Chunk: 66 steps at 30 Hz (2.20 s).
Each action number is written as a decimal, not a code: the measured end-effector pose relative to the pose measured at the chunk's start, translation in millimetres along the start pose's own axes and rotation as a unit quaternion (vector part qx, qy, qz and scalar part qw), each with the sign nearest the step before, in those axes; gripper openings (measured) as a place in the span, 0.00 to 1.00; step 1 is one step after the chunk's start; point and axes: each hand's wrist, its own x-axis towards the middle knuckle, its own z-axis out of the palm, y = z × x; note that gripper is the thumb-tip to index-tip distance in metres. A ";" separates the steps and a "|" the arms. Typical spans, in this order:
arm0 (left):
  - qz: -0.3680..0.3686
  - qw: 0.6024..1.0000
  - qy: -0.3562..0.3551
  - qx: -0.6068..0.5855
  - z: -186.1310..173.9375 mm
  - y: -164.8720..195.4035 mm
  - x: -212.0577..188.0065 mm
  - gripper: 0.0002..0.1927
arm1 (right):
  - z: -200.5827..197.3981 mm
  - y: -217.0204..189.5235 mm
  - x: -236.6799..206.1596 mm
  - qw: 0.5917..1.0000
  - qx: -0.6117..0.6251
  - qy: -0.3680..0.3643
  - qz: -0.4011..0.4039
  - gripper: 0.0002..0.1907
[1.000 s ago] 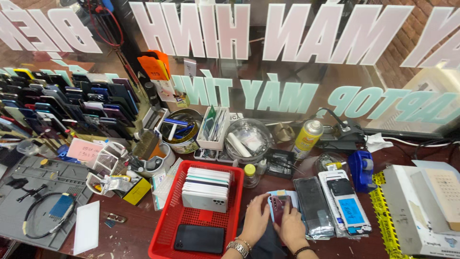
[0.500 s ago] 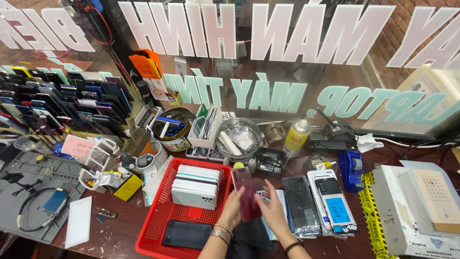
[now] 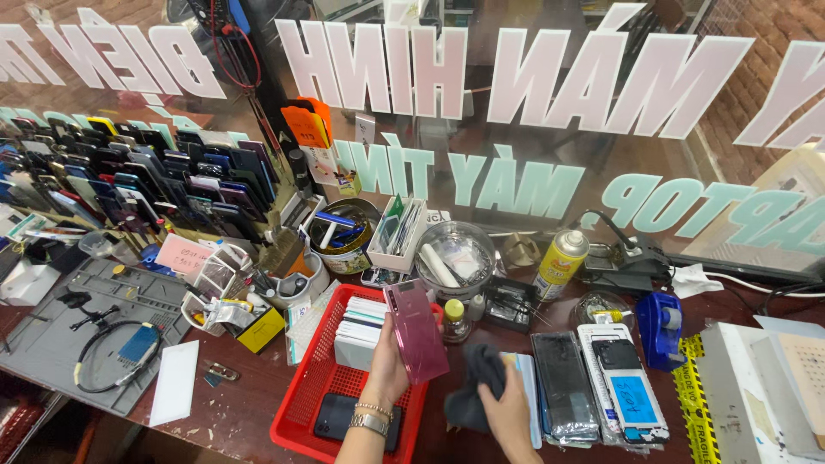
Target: The person wipes mobile phones one at a time with a dark cloth and stacks the wiped phones in a red basket on the workbench. They pick each phone from the bench, rub its surfaces with the cloth, and place it onto the growing stack in the basket.
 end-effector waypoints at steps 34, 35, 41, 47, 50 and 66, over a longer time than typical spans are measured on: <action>-0.004 0.998 0.061 -0.022 28.6 -47.2 -15.0 0.29 | 10.7 -56.8 -6.7 0.977 -0.042 0.035 -0.208 0.32; 0.006 0.998 0.054 -0.024 21.7 -45.9 -16.4 0.27 | 17.1 -34.0 -7.4 0.984 -0.018 0.054 -0.169 0.31; -0.050 0.994 0.095 0.014 -29.2 -7.2 -41.2 0.26 | 33.2 72.6 -29.7 0.987 -0.120 -0.100 -0.020 0.26; -0.103 0.954 0.012 0.280 -56.9 21.9 -42.0 0.21 | 11.2 -50.3 25.8 0.965 -0.032 -0.046 -0.257 0.19; -0.040 0.823 -0.112 0.555 -61.2 38.0 -36.3 0.20 | 14.3 -135.3 51.3 0.905 -0.063 -0.172 -0.383 0.15; 0.162 0.795 0.351 0.468 -122.2 82.7 -83.8 0.10 | 137.8 -90.4 3.0 0.953 -0.147 -0.211 -0.158 0.07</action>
